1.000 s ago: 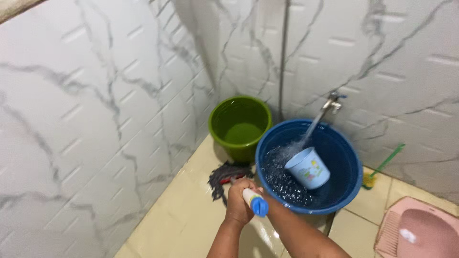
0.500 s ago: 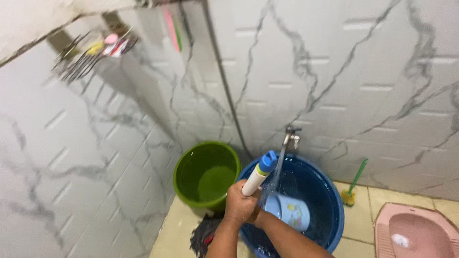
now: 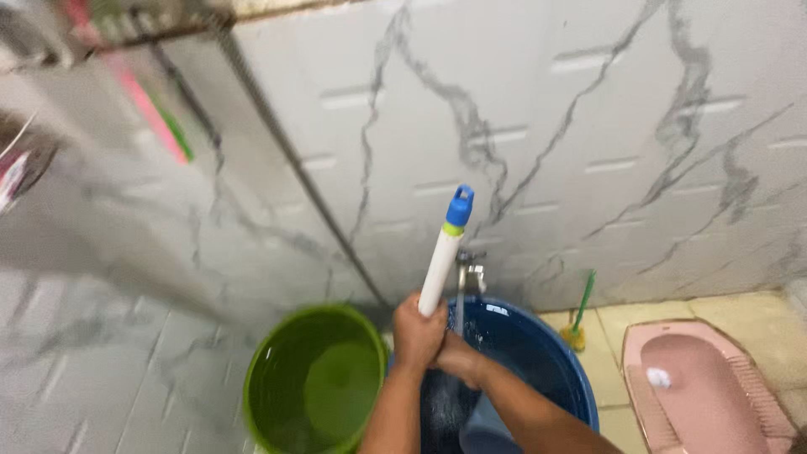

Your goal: The person mops the tiled floor of a bathroom, moving a wet mop across the surface and into the corners, then rinses the mop in a blue bucket filled with water.

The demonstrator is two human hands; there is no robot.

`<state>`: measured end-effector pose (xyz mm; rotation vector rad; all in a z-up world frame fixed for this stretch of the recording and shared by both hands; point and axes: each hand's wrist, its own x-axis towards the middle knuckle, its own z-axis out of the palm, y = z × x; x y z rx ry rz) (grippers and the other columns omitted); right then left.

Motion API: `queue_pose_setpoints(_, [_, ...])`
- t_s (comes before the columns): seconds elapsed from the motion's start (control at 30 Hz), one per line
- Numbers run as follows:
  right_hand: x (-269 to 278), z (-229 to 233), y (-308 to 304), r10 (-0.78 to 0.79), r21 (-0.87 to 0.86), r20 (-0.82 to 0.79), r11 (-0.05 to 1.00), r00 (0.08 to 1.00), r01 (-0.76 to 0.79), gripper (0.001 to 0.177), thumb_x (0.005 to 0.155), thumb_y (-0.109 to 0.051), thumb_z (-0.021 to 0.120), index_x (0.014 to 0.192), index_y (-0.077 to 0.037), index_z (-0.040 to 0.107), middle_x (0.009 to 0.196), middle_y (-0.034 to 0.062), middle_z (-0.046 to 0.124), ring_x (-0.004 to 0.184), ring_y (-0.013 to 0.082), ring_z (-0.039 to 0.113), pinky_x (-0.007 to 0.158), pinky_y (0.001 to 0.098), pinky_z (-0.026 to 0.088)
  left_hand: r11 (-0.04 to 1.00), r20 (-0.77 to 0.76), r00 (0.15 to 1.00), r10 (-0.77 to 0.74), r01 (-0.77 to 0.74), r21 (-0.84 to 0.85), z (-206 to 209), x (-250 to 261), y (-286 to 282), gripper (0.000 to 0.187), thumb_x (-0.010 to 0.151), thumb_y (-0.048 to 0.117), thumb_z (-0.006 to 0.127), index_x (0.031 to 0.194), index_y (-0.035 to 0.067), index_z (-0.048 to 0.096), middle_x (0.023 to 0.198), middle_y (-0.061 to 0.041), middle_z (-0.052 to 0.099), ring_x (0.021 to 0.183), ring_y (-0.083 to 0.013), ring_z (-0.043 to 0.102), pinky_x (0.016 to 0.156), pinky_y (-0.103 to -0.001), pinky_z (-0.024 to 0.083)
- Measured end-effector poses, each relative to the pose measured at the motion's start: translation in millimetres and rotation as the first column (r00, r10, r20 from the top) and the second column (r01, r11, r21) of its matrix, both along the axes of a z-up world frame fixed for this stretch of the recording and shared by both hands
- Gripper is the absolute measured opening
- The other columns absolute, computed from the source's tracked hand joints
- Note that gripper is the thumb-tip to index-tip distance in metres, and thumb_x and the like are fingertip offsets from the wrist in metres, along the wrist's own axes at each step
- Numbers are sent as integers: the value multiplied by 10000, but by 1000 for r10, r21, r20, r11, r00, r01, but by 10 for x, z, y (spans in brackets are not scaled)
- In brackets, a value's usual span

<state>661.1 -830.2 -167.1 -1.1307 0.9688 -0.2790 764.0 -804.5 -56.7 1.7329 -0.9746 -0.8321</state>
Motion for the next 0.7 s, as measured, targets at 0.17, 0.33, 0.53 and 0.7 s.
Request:
queue_pose_setpoints(0.17, [-174, -449, -665, -344, -47, 69, 937, 937, 347, 429, 807, -37, 689, 1236, -44, 679, 1192, 88, 716, 1099, 196, 671, 982, 332, 520, 998, 55, 998, -27, 30, -56, -81, 230, -587, 246, 798, 231, 776, 881, 7, 718, 714, -172, 733, 629, -225, 713, 630, -384, 562])
queue_pose_setpoints(0.33, [-234, -807, -1213, -679, 89, 0, 731, 734, 677, 441, 888, -91, 630, 1328, -98, 609, 1292, 33, 666, 1152, 166, 611, 961, 325, 465, 993, 56, 992, -116, 117, -2, -288, 358, -930, 249, 793, 230, 786, 887, 9, 721, 695, -163, 730, 598, -210, 690, 611, -381, 552])
queue_pose_setpoints(0.53, [-267, -1463, -1735, -837, 113, 131, 545, 532, 831, 581, 863, -24, 612, 1431, -50, 493, 1310, 125, 665, 1150, 234, 637, 984, 342, 496, 979, -33, 978, -204, 203, -28, -630, 403, -1103, 228, 823, 204, 780, 803, -10, 703, 597, -104, 652, 547, -150, 568, 533, -367, 502])
queue_pose_setpoints(0.7, [-243, -1508, -1962, -898, 172, -16, 432, 441, 886, 717, 864, -19, 621, 1543, -51, 392, 1317, 194, 593, 1089, 292, 594, 934, 434, 476, 974, -129, 971, -202, 213, 78, -657, 458, -1163, 228, 822, 210, 791, 797, 8, 689, 568, -53, 606, 506, -138, 526, 491, -352, 448])
